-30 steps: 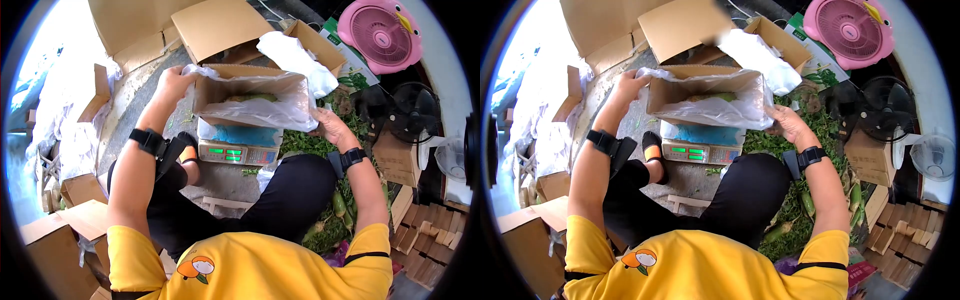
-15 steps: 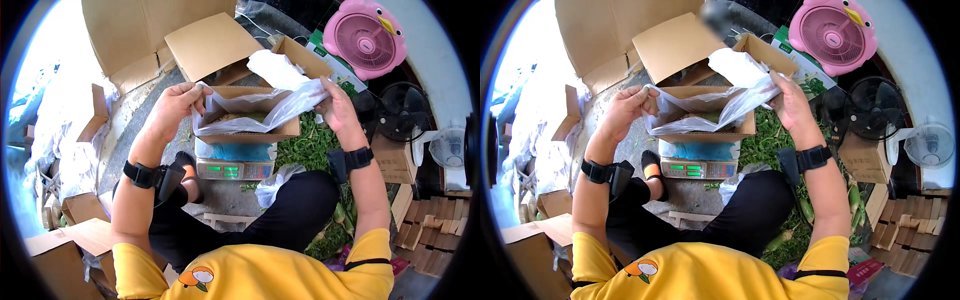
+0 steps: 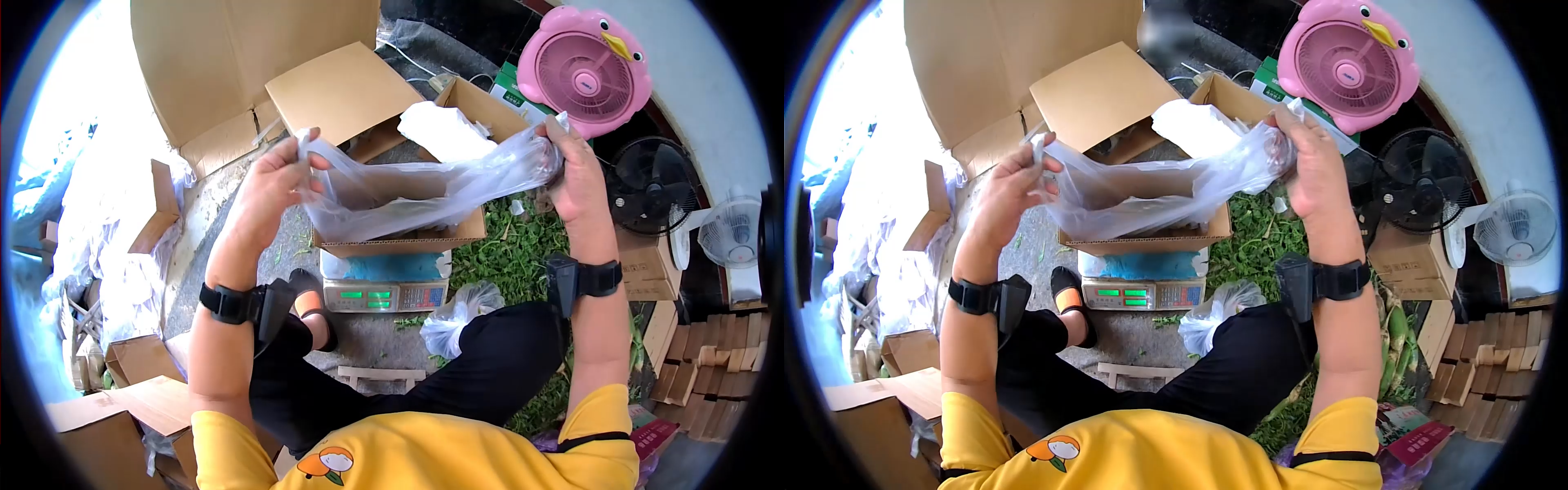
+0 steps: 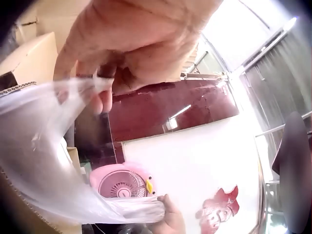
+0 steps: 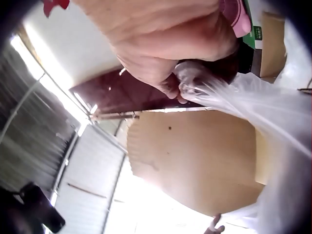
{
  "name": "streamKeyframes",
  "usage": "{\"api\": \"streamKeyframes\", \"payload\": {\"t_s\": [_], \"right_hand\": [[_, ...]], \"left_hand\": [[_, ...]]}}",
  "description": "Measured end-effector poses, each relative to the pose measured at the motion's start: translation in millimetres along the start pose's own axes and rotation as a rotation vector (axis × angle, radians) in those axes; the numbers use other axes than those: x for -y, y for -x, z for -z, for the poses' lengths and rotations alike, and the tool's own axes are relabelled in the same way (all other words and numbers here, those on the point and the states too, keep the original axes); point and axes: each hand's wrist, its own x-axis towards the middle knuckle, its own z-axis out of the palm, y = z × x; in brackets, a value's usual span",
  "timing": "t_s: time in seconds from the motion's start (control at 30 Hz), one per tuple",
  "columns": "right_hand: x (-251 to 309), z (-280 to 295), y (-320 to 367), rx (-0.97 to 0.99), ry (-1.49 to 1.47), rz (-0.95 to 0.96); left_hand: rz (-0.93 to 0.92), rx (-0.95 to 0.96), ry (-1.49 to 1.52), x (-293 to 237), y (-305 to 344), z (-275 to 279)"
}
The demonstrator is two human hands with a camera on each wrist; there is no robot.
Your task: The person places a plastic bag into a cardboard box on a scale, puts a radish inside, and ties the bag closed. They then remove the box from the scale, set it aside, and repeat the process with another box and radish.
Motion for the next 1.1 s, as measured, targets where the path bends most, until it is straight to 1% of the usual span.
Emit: {"api": "streamKeyframes", "payload": {"t_s": [0.07, 0.1, 0.13, 0.2, 0.23, 0.27, 0.33, 0.37, 0.4, 0.47, 0.5, 0.53, 0.6, 0.63, 0.67, 0.7, 0.73, 0.77, 0.8, 0.83, 0.87, 0.9, 0.93, 1.0, 1.07, 1.1], "right_hand": [[1.1, 17.2, -5.4, 0.083, 0.066, 0.027], [2.8, 0.0, 5.7, 0.052, 0.098, 0.103], [2.5, -7.1, 9.2, 0.056, 0.095, 0.105], [1.9, -18.0, 12.7, 0.061, 0.281, 0.174], [1.6, -27.5, 15.6, 0.065, 0.325, 0.222], [-0.5, -31.5, 15.0, 0.064, 0.322, 0.223], [-3.3, -43.2, 15.5, 0.165, 0.585, 0.332], [-5.9, -52.8, 22.2, 0.194, 0.396, 0.175], [-11.0, -61.5, 25.1, 0.195, 0.392, 0.174], [-18.2, -74.4, 26.6, 0.228, 0.262, 0.069], [-25.7, -75.9, 24.4, 0.318, 0.231, -0.006], [-34.1, -79.4, 21.7, 0.348, 0.272, -0.017], [-42.1, -89.6, 22.6, 0.471, 0.233, -0.093], [-41.9, -96.1, 24.7, 0.506, 0.228, -0.139], [-42.0, -103.0, 27.3, 0.542, 0.222, -0.184], [-47.9, -109.5, 30.5, 0.586, 0.263, -0.154], [-58.7, -112.9, 27.4, 0.675, 0.327, 0.015], [-62.7, -116.2, 29.6, 0.679, 0.397, -0.006], [-64.8, -120.1, 33.3, 0.681, 0.467, -0.030], [-75.7, -120.5, 29.7, 0.682, 0.466, -0.030], [-94.7, -117.6, 22.3, 0.656, 0.585, 0.061], [-97.2, -121.5, 21.5, 0.626, 0.704, 0.151], [-97.3, -121.8, 23.3, 0.623, 0.702, 0.149], [-92.2, -124.0, 27.2, 0.640, 0.317, 0.179], [-83.5, -113.0, 7.3, 0.624, 0.571, 0.166], [-74.0, -111.3, 9.0, 0.537, 0.496, -0.052]], "left_hand": [[-0.028, 0.128, 0.065, -2.6, 6.9, -6.6], [-0.022, 0.160, 0.031, -8.7, 10.8, -8.3], [-0.026, 0.157, 0.028, -8.0, 11.3, -8.1], [-0.112, 0.186, 0.001, -4.1, 8.4, -7.2], [-0.108, 0.153, 0.052, -0.1, 5.4, -8.0], [-0.110, 0.154, 0.049, 0.2, 4.1, -9.8], [-0.070, 0.075, 0.021, 1.0, 2.7, -14.4], [-0.074, 0.051, 0.041, 3.8, 0.3, -15.8], [-0.074, 0.049, 0.037, 5.5, -0.8, -16.4], [-0.037, 0.072, 0.170, 8.1, -3.3, -16.5], [-0.032, 0.109, 0.205, 8.4, -4.4, -17.1], [-0.035, 0.110, 0.202, 7.2, -3.7, -19.4], [0.008, 0.155, 0.279, 3.1, 1.1, -27.5], [0.019, 0.207, 0.335, 7.2, 0.6, -26.8], [0.015, 0.206, 0.333, 7.6, 2.8, -29.1], [0.017, 0.215, 0.419, 7.5, 5.1, -34.0], [0.018, 0.224, 0.506, 7.0, 5.7, -36.0], [0.065, 0.260, 0.466, 9.7, 3.3, -28.2], [0.064, 0.259, 0.465, 10.1, 3.9, -28.2], [0.066, 0.256, 0.441, 10.7, 5.0, -29.1], [0.069, 0.254, 0.417, 11.0, 5.2, -29.7], [0.070, 0.256, 0.415, 12.2, 4.2, -28.2], [0.058, 0.294, 0.393, 14.1, 3.2, -25.2], [0.047, 0.331, 0.369, 11.3, 5.1, -25.0], [-0.051, 0.241, -0.143, -2.4, 13.4, -30.0], [-0.092, 0.169, -0.400, -4.7, 15.3, -29.1]]}}
